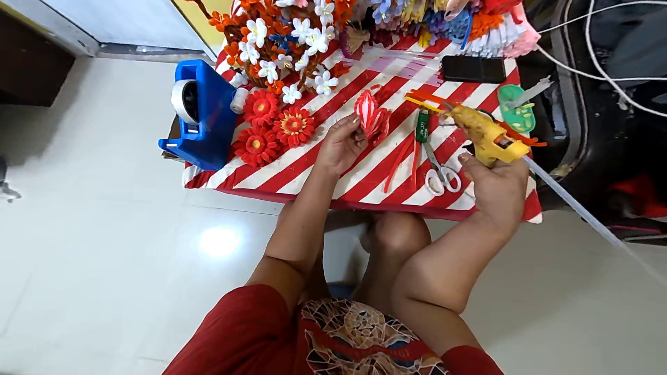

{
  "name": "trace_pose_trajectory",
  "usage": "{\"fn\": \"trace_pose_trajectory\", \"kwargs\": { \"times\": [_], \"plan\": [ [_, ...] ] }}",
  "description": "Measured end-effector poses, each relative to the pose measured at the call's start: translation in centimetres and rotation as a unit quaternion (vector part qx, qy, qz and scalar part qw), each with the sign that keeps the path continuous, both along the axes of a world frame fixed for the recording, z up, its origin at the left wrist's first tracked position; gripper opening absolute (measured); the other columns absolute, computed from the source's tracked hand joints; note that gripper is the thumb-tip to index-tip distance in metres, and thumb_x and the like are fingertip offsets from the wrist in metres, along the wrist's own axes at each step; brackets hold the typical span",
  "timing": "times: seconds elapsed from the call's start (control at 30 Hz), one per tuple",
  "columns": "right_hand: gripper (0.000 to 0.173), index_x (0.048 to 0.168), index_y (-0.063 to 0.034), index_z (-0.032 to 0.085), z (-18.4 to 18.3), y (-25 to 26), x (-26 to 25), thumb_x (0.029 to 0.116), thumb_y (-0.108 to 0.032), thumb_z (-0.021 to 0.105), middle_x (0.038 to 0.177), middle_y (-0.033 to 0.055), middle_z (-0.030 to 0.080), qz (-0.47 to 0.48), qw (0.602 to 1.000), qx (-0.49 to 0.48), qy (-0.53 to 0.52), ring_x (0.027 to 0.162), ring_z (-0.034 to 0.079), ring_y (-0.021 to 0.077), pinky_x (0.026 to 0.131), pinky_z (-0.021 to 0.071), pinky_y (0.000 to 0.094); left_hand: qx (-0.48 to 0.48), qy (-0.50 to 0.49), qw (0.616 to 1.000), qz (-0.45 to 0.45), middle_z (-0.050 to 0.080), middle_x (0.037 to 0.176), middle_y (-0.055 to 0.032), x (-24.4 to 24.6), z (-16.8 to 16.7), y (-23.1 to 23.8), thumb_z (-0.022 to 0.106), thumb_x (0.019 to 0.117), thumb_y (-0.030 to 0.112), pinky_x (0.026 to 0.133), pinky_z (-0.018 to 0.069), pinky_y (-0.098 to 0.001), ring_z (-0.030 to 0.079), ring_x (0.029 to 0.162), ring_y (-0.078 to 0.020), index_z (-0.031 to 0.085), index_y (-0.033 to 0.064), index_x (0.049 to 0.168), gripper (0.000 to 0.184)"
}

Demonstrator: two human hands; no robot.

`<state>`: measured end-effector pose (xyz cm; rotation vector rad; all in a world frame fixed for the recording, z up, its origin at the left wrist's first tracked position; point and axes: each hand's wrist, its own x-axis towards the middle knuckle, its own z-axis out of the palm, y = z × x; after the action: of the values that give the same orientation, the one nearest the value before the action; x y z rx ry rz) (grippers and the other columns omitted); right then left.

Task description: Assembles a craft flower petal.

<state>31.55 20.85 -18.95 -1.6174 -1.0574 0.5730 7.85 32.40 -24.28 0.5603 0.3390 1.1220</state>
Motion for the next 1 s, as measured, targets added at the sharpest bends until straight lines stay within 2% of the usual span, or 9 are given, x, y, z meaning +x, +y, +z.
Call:
{"fn": "trace_pose_trajectory", "kwargs": {
  "times": [0.03,0.13,0.23,0.37,0.5,0.67,0.83,1.0],
  "plan": [
    [0.043,0.128,-0.0006,0.058,0.0,0.0,-0.6,0.0869,-0.001,0.071,0.108,0.0011,0.069,0.028,0.999,0.025,0.018,0.087,0.066,0.0015,0.079,0.0578,0.0247,0.002,0.004,1.000,-0.003,0.065,0.076,0.0010,0.1,0.0,0.0,0.050,0.1009,0.014,0.062,0.0515,-0.0212,0.060,0.065,-0.0061,0.067,0.0125,0.089,0.021],
    [0.040,0.125,-0.0042,0.062,-0.5,0.4,-1.6,0.0856,0.001,0.067,0.111,-0.0026,0.072,0.153,0.984,0.076,0.046,0.091,0.068,0.0023,0.081,0.0588,0.0236,0.010,0.014,1.000,-0.016,0.065,0.077,0.0020,0.3,-0.1,-0.2,0.049,0.1006,0.012,0.062,0.0520,-0.0207,0.060,0.065,-0.0057,0.066,0.0135,0.088,0.021],
    [0.032,0.118,-0.0062,0.066,-0.2,0.6,-2.4,0.0867,0.000,0.066,0.102,-0.0059,0.071,0.203,0.977,0.057,0.042,0.076,0.062,-0.0039,0.069,0.0536,0.0153,0.014,0.011,1.000,-0.023,0.065,0.076,0.0032,0.4,0.2,-0.4,0.050,0.1003,0.011,0.063,0.0517,-0.0211,0.060,0.065,-0.0051,0.067,0.0142,0.087,0.022],
    [0.021,0.113,-0.0104,0.067,-0.4,0.7,-2.3,0.0923,-0.011,0.067,0.095,-0.0088,0.070,0.228,0.970,0.064,0.046,0.064,0.055,-0.0062,0.057,0.0473,0.0120,0.016,0.009,1.000,-0.022,0.065,0.078,0.0039,0.4,0.0,-0.4,0.049,0.1007,0.011,0.064,0.0528,-0.0214,0.061,0.067,-0.0051,0.067,0.0155,0.089,0.022],
    [0.018,0.113,-0.0136,0.067,-0.8,0.8,-2.3,0.0948,-0.016,0.068,0.097,-0.0105,0.071,0.246,0.964,0.082,0.055,0.069,0.059,-0.0053,0.063,0.0510,0.0132,0.015,0.002,1.000,-0.024,0.066,0.080,0.0021,0.6,-0.2,-0.5,0.051,0.0997,0.010,0.065,0.0526,-0.0220,0.061,0.068,-0.0061,0.066,0.0154,0.087,0.020],
    [0.019,0.113,-0.0152,0.067,-0.7,0.9,-2.3,0.0939,-0.017,0.070,0.094,-0.0106,0.072,0.240,0.964,0.094,0.071,0.064,0.058,-0.0055,0.058,0.0491,0.0120,0.004,-0.011,1.000,-0.024,0.067,0.081,0.0011,0.6,0.0,-0.6,0.049,0.1010,0.009,0.064,0.0532,-0.0215,0.062,0.069,-0.0065,0.066,0.0141,0.089,0.022],
    [0.021,0.114,-0.0151,0.067,-0.5,0.7,-2.5,0.0932,-0.010,0.067,0.094,-0.0126,0.071,0.234,0.964,0.100,0.073,0.067,0.059,-0.0069,0.060,0.0504,0.0113,-0.004,-0.022,0.999,-0.037,0.067,0.082,0.0010,0.7,0.0,-0.6,0.048,0.1015,0.010,0.064,0.0537,-0.0218,0.063,0.069,-0.0069,0.067,0.0146,0.090,0.023],
    [0.021,0.114,-0.0152,0.067,-0.6,0.6,-2.4,0.0937,-0.010,0.068,0.099,-0.0110,0.072,0.243,0.960,0.105,0.088,0.069,0.061,-0.0060,0.061,0.0510,0.0113,0.002,-0.014,0.999,-0.035,0.070,0.086,-0.0012,0.7,-0.3,-0.4,0.048,0.1017,0.012,0.067,0.0547,-0.0235,0.065,0.073,-0.0084,0.068,0.0140,0.092,0.022]
  ]
}}
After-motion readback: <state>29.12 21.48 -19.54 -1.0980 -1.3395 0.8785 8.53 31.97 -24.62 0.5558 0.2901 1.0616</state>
